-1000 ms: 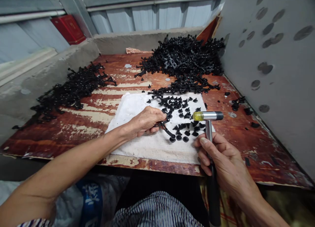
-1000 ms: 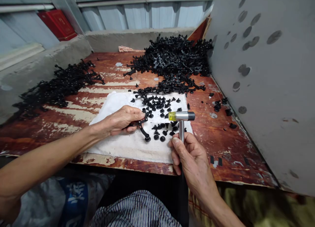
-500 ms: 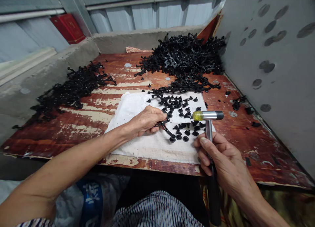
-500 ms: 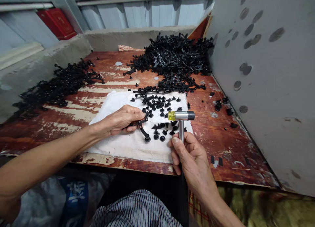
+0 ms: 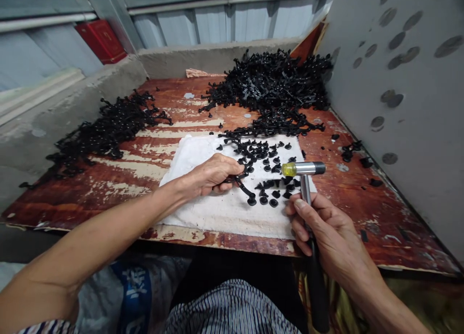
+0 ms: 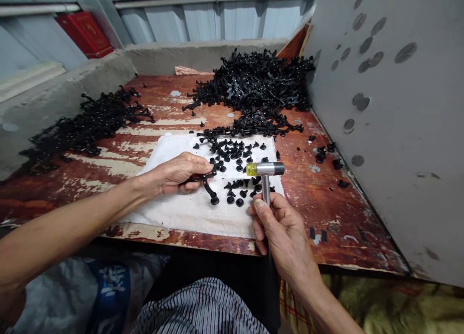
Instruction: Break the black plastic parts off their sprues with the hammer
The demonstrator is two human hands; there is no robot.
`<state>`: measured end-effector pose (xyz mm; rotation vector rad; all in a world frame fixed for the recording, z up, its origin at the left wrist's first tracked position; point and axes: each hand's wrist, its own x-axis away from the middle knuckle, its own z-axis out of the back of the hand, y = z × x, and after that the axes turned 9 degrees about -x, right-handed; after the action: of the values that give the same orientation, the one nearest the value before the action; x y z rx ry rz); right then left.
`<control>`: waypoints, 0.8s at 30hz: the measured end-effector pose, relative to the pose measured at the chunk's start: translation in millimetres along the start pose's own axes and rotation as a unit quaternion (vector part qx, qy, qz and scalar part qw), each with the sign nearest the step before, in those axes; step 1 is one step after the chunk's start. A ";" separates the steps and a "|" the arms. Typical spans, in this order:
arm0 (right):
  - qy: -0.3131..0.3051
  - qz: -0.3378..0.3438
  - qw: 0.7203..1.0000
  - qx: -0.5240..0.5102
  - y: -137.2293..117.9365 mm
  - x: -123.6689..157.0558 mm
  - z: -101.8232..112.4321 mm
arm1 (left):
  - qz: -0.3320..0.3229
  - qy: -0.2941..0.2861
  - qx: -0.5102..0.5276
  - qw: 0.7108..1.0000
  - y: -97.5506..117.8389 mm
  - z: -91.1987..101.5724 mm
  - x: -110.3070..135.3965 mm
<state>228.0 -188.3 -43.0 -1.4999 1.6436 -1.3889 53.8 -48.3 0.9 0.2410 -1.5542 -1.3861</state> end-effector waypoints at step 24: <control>-0.009 0.016 1.000 -0.004 2.2 0.1 1.2 | -0.014 0.010 -0.002 1.000 0.3 -3.9 1.1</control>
<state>228.2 -189.1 -45.4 -1.4807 1.6561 -1.3498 56.4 -51.4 1.1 0.2738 -1.5371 -1.4056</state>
